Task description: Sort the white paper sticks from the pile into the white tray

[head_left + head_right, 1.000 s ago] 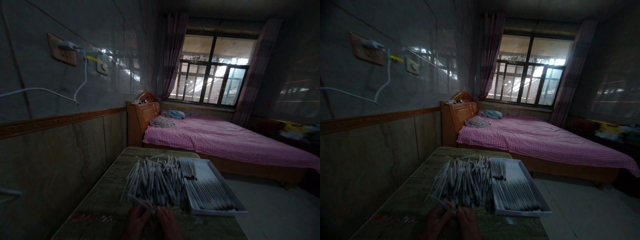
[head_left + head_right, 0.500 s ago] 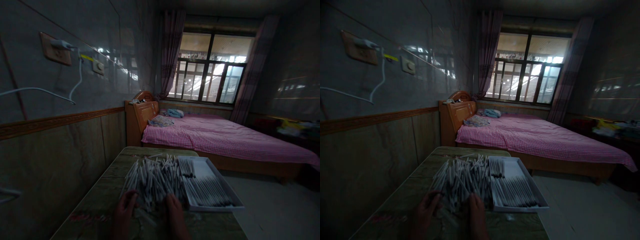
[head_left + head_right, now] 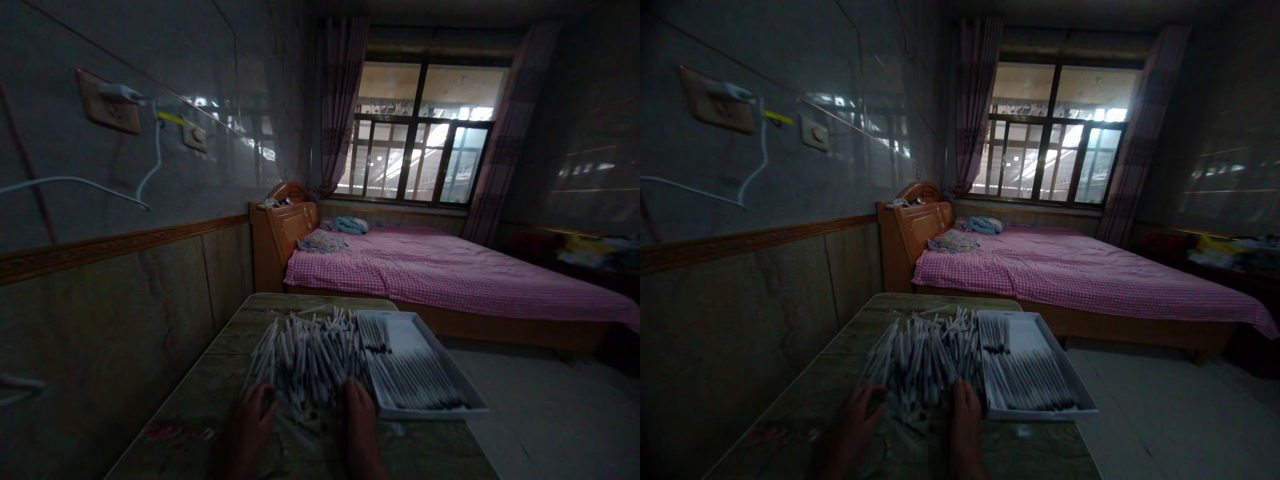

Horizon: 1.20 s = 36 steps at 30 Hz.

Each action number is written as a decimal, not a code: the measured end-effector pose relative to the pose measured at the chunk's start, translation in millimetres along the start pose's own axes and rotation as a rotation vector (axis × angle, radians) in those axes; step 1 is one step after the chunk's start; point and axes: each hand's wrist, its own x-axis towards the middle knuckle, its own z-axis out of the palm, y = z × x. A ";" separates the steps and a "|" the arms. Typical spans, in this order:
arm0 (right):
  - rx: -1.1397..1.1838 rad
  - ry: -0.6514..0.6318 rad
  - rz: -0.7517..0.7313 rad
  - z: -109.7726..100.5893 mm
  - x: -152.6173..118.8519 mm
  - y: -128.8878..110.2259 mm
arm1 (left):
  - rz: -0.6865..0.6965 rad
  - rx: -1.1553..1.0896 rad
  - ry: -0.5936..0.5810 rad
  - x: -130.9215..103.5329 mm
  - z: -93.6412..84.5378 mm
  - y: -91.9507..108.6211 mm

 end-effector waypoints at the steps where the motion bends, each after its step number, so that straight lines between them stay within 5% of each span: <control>1: -0.014 -0.003 -0.012 -0.1 0.1 0.4 | 0.020 -0.016 -0.027 -1.2 -0.2 0.9; 8: -0.038 0.011 -0.080 2.4 -0.3 4.0 | -0.053 -0.341 -0.018 0.3 1.1 0.2; 12: -0.008 -0.019 -0.033 3.4 1.4 7.6 | -0.153 -0.375 0.119 6.3 -13.6 -4.7; 16: 0.003 -0.026 0.026 5.2 1.3 7.9 | -0.204 -0.167 0.256 14.2 -29.9 -17.1; 21: -0.017 -0.047 0.028 7.0 -1.4 3.1 | -0.070 0.154 0.235 16.3 -25.8 -25.9; 28: -0.064 -0.045 0.005 6.7 0.1 5.1 | 0.036 0.502 0.183 24.3 -12.2 -2.6; 36: -0.046 -0.081 0.042 9.2 -3.1 0.4 | 0.031 0.470 0.094 36.9 -7.5 9.0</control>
